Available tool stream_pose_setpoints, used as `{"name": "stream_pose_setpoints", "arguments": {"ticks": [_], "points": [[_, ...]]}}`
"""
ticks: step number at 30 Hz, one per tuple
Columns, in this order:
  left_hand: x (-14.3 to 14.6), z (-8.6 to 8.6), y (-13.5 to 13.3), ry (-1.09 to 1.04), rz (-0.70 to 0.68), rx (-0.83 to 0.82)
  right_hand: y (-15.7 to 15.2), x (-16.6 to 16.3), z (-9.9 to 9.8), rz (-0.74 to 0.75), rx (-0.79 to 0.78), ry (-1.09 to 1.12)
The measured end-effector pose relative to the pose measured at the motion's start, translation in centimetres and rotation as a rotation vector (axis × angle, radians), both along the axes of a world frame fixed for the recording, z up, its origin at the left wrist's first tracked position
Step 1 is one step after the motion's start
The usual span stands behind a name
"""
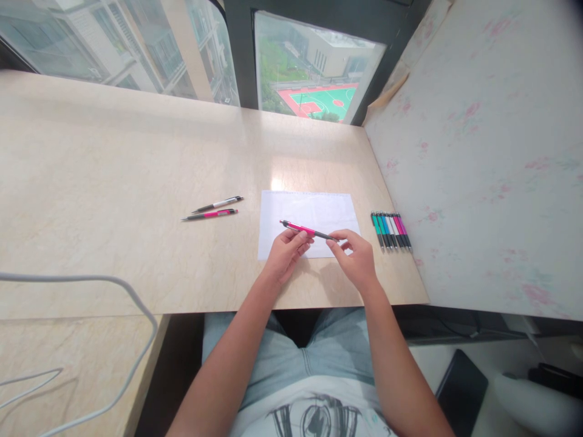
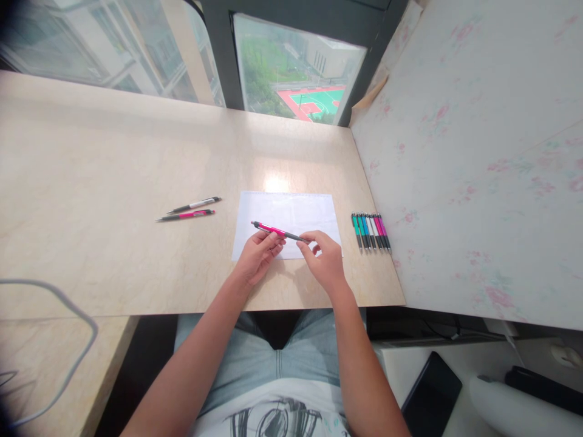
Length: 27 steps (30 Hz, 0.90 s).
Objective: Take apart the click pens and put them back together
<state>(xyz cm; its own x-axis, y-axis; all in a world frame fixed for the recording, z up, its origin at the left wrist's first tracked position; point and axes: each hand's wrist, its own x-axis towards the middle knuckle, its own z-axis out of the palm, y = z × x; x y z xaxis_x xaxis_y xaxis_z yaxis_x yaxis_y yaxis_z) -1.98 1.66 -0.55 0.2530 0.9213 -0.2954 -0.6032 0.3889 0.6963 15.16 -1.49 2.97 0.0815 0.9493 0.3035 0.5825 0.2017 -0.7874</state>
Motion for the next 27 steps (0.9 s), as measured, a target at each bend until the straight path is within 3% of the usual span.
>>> {"name": "stream_pose_setpoints", "arguments": {"ticks": [5,13,21,27], "points": [[0.01,-0.07,0.07,-0.019,0.026,0.011,0.08,0.09,0.04,0.012,0.018,0.021],[0.14,0.15,-0.02,-0.009,0.022,0.011,-0.17,0.18,0.16,0.035,-0.086,0.026],[0.08,0.06,0.01,-0.001,-0.008,0.016,0.04,-0.15,-0.11,0.006,0.026,0.016],[0.04,-0.23,0.09,-0.004,0.014,0.041,0.0,-0.06,-0.18,-0.003,-0.006,0.02]]}}
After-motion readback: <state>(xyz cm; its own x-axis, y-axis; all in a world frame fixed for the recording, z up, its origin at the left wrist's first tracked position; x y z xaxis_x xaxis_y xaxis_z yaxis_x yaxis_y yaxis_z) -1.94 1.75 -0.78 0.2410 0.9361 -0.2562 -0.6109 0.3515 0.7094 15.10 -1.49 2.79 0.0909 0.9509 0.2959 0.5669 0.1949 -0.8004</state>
